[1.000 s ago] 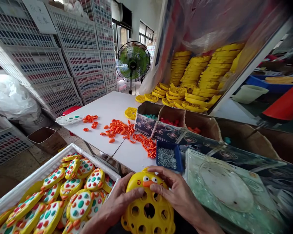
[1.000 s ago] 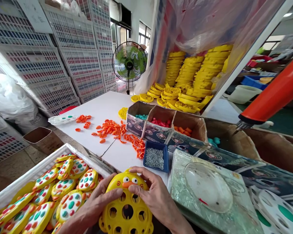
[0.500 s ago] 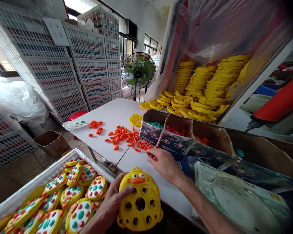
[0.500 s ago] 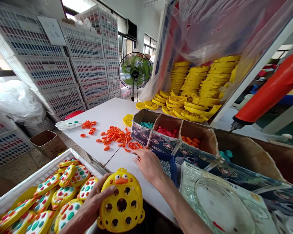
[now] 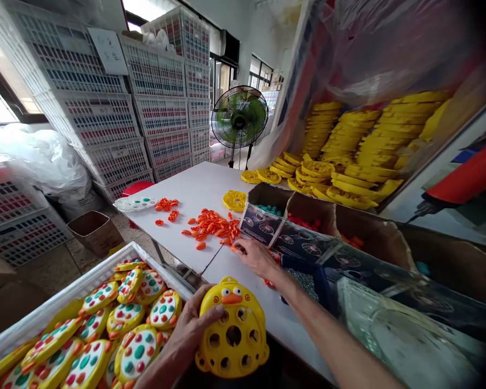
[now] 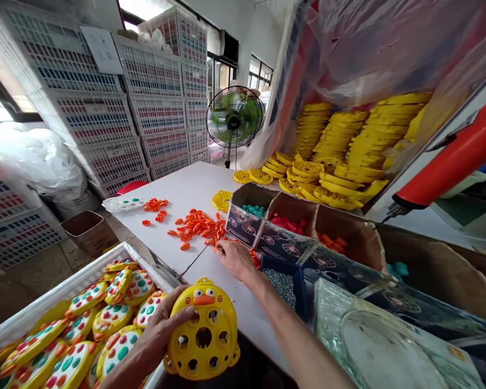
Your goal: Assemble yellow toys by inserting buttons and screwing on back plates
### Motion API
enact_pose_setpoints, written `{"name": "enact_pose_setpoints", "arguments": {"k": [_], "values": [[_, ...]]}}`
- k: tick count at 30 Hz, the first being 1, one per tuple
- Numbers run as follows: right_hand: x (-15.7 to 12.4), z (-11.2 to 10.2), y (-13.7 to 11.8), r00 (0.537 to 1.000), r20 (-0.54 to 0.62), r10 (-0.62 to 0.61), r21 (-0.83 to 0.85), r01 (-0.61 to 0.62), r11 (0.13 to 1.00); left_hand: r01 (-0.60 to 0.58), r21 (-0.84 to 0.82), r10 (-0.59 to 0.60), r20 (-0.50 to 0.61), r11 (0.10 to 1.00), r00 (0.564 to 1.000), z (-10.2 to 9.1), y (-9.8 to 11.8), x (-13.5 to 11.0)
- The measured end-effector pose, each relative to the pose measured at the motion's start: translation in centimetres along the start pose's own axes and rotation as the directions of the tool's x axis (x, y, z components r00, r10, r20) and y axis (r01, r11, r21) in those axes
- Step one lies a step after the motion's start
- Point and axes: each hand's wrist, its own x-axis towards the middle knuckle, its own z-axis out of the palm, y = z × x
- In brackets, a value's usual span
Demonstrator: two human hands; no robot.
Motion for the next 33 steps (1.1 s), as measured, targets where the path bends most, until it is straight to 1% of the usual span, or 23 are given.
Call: {"name": "enact_pose_setpoints", "arguments": {"k": [2, 5, 7, 9, 11, 13, 16, 20, 22, 27, 30, 33], "values": [[-1.7, -1.4, -0.4, 0.999, 0.039, -0.025, 0.110, 0.020, 0.994, -0.001, 0.022, 0.001, 0.022, 1.000, 1.000, 0.0, 0.1, 0.0], [-4.8, -3.2, -1.2, 0.994, 0.105, -0.023, 0.236, -0.002, 0.972, -0.007, 0.056, 0.005, 0.046, 0.998, 0.999, 0.3, 0.2, 0.0], [-6.9, -3.9, -1.8, 0.989, 0.146, -0.024, 0.309, -0.023, 0.951, -0.011, 0.084, 0.006, 0.063, 0.996, 0.998, 0.6, 0.2, -0.1], [-8.7, -4.3, -2.2, 0.984, 0.159, -0.078, 0.357, 0.016, 0.934, -0.019, 0.129, 0.009, 0.075, 0.992, 0.997, 0.9, 0.3, -0.2], [-10.0, -4.3, -2.6, 0.978, 0.137, -0.160, 0.339, 0.105, 0.935, -0.037, 0.184, 0.023, 0.079, 0.982, 0.997, 1.2, 0.3, -0.5], [-11.1, -4.2, -2.8, 0.971, 0.090, -0.222, 0.273, 0.190, 0.943, -0.063, 0.232, 0.045, 0.084, 0.971, 0.995, 1.4, 0.3, -0.7], [-12.2, -3.9, -3.0, 0.966, 0.018, -0.257, 0.224, 0.247, 0.943, -0.089, 0.302, 0.049, 0.137, 0.949, 0.989, 1.5, 0.2, -0.9], [-13.1, -3.6, -3.1, 0.955, -0.049, -0.292, 0.190, 0.296, 0.936, -0.115, 0.378, 0.038, 0.204, 0.919, 0.978, 1.5, 0.0, -0.9], [-13.4, -3.7, -3.2, 0.949, -0.054, -0.311, 0.173, 0.315, 0.933, -0.125, 0.411, 0.043, 0.203, 0.903, 0.978, 1.5, -0.1, -1.0], [-13.8, -4.2, -2.8, 0.951, -0.041, -0.308, 0.138, 0.310, 0.941, -0.146, 0.475, 0.030, 0.244, 0.868, 0.969, 1.7, 0.1, -1.5], [-14.0, -4.0, -2.6, 0.948, -0.065, -0.313, 0.132, 0.319, 0.939, -0.161, 0.494, 0.031, 0.260, 0.854, 0.965, 1.8, 0.3, -1.7], [-14.3, -3.7, -2.5, 0.942, -0.081, -0.327, 0.078, 0.333, 0.940, -0.163, 0.512, 0.016, 0.280, 0.843, 0.960, 1.9, 0.5, -1.8]]}}
